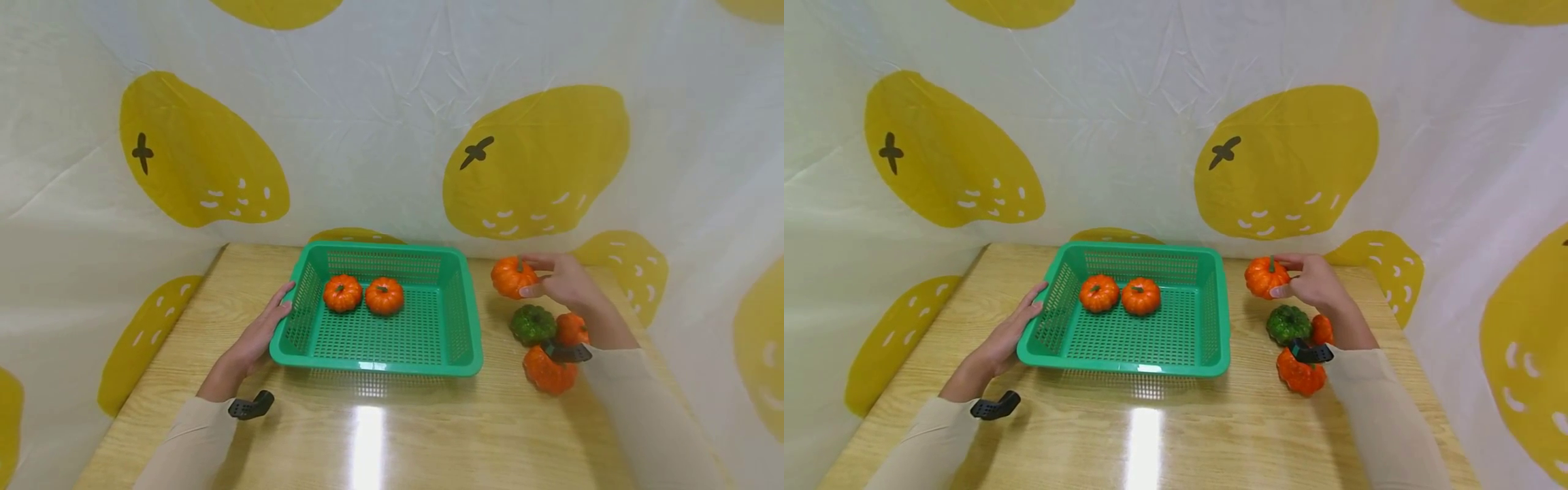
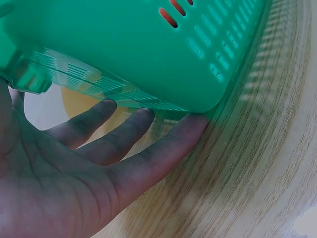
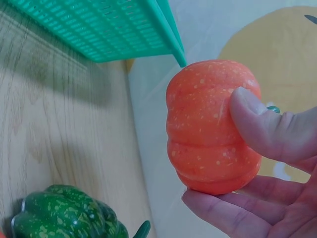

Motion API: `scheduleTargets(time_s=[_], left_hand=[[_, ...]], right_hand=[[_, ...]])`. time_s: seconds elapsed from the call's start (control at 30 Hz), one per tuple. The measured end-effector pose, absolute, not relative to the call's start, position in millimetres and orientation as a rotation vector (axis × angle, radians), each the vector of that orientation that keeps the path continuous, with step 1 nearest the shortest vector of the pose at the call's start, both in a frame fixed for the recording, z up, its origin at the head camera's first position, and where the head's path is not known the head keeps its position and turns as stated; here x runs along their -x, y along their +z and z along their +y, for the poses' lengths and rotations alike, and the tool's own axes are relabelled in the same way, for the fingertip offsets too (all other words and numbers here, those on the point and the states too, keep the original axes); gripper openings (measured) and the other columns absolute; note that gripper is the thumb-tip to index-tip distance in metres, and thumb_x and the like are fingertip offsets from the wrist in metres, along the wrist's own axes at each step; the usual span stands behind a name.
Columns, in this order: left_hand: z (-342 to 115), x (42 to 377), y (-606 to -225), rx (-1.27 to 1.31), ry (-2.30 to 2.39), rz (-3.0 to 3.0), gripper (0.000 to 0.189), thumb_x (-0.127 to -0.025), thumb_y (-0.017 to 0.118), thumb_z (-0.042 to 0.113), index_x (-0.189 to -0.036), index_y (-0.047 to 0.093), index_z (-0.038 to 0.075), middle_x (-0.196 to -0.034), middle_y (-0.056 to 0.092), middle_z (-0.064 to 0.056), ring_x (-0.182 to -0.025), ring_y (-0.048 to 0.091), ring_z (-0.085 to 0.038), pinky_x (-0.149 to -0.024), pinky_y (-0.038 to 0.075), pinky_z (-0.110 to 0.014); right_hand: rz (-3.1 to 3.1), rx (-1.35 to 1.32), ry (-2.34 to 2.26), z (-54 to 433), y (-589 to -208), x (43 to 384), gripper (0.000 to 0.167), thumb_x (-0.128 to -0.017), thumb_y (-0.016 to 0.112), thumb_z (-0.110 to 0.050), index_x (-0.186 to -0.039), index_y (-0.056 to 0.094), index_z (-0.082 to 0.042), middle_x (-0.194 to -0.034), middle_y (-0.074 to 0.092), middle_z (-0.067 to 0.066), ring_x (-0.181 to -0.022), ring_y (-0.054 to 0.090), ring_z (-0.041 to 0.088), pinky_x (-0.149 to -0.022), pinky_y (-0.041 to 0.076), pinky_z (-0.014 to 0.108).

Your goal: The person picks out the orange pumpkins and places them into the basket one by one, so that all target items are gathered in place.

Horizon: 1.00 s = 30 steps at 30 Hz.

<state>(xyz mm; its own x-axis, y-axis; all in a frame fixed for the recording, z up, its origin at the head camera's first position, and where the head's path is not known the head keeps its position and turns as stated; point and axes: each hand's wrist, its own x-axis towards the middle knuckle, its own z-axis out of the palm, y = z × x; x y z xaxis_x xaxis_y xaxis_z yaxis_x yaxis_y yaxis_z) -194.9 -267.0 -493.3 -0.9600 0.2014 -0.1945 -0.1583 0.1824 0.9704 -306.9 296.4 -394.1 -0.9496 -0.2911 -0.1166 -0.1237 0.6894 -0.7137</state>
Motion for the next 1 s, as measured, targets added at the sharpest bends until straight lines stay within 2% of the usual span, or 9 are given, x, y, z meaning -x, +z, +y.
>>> scheduleTargets(time_s=[0.2,0.43,0.83,1.0], left_hand=[[-267,194,-493,-0.043,1.832,2.198,0.062,-0.112,0.026,0.057,-0.167,0.000,0.044,-0.176,0.001,-0.010,-0.145,0.034,-0.042,-0.103,0.045,-0.038],[-268,194,-493,-0.044,1.832,2.203,0.062,-0.112,0.027,0.057,-0.167,0.001,0.044,-0.176,0.002,-0.010,-0.144,0.036,-0.041,-0.102,0.045,-0.036],[-268,194,-495,-0.054,1.854,2.181,0.061,-0.112,0.026,0.057,-0.166,0.001,0.045,-0.175,0.005,-0.012,-0.139,0.041,-0.041,-0.098,0.048,-0.036],[-268,194,-494,-0.054,1.842,2.197,0.061,-0.112,0.027,0.057,-0.166,0.001,0.045,-0.175,0.003,-0.010,-0.142,0.038,-0.041,-0.101,0.046,-0.037]], right_hand=[[2.676,0.343,-1.132,292,-392,306,0.077,-0.089,0.080,-0.009,-0.157,0.044,-0.002,-0.156,0.046,0.033,-0.138,0.048,0.055,-0.113,0.039,0.067],[2.670,0.368,-1.146,288,-388,307,0.078,-0.087,0.081,-0.007,-0.156,0.046,-0.003,-0.157,0.045,0.031,-0.139,0.049,0.054,-0.113,0.039,0.067],[2.672,0.365,-1.113,278,-379,304,0.078,-0.088,0.081,-0.009,-0.157,0.046,-0.006,-0.157,0.046,0.030,-0.129,0.058,0.055,-0.110,0.043,0.066],[2.677,0.391,-1.102,274,-376,304,0.079,-0.088,0.081,-0.010,-0.158,0.045,-0.009,-0.157,0.046,0.031,-0.128,0.058,0.056,-0.108,0.045,0.067]])
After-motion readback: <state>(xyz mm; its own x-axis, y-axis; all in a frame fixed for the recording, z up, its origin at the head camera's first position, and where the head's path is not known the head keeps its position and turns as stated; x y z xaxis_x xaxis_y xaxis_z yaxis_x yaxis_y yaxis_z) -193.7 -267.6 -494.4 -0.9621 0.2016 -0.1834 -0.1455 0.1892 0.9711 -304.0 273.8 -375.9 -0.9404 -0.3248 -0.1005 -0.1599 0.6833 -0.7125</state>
